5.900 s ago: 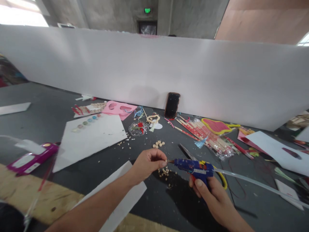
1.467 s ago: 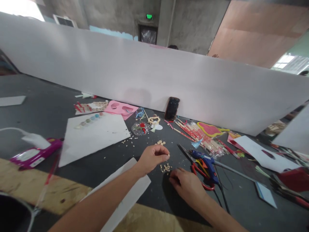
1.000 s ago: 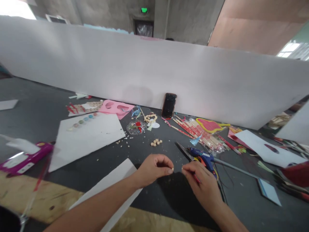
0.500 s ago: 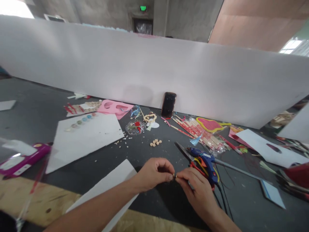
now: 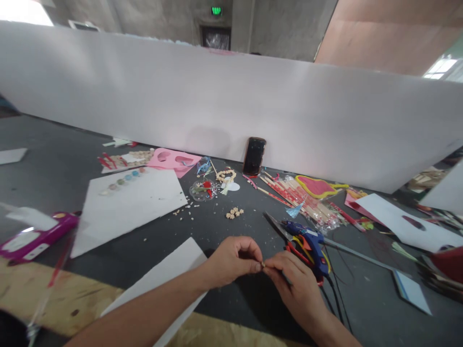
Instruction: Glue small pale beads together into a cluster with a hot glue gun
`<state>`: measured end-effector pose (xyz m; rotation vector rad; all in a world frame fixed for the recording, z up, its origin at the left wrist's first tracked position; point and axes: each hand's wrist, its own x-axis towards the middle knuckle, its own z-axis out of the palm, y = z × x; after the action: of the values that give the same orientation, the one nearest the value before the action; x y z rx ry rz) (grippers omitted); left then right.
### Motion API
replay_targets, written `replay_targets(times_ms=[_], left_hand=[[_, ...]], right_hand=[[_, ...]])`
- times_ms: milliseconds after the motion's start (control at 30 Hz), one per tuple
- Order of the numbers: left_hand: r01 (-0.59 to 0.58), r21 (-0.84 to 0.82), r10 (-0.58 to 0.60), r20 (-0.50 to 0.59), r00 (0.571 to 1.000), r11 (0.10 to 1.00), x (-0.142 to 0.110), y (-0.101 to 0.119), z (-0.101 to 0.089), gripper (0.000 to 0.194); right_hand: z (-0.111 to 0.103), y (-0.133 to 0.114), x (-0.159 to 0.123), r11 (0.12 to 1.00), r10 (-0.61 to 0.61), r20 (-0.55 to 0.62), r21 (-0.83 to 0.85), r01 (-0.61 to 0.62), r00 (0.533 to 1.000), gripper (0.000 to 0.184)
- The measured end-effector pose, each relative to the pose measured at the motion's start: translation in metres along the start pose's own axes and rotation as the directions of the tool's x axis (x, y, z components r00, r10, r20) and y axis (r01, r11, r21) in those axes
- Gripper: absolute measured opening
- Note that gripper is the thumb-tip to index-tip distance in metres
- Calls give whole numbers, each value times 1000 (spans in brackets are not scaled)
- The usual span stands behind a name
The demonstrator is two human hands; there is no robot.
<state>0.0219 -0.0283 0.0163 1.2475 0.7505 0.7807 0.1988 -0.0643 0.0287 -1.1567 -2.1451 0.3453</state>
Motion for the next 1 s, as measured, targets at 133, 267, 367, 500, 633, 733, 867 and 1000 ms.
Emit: replay_targets(times_ms=[133, 267, 367, 500, 633, 733, 867, 1000], left_hand=[[-1, 20, 1, -5, 1000, 1000, 0, 2, 0, 17], [-2, 28, 2, -8, 1000, 1000, -1, 2, 0, 18], [-7, 24, 7, -3, 1000, 1000, -1, 1, -1, 19], [8, 22, -8, -5, 1000, 1000, 0, 0, 0, 20], [21, 9, -20, -18, 1000, 1000, 0, 3, 0, 21], [31, 21, -30, -43, 999, 999, 0, 8, -1, 22], [19, 41, -16, -76, 997, 999, -1, 13, -6, 22], [-1, -10, 0, -67, 998, 1000, -2, 14, -8, 21]], right_hand=[[0, 0, 0, 1000, 3, 0, 14, -3, 1000, 10], [1, 1, 0, 999, 13, 6, 38, -13, 1000, 11], [1, 0, 1, 998, 12, 7, 63, -12, 1000, 11], [-1, -2, 3, 997, 20, 11, 71, -21, 1000, 11], [-4, 0, 2, 998, -1, -11, 69, 1, 1000, 5], [-4, 6, -1, 1000, 10, -43, 26, -9, 999, 16], [2, 11, -5, 998, 51, 39, -29, -50, 998, 39], [8, 9, -6, 999, 39, 234, 21, -46, 971, 50]])
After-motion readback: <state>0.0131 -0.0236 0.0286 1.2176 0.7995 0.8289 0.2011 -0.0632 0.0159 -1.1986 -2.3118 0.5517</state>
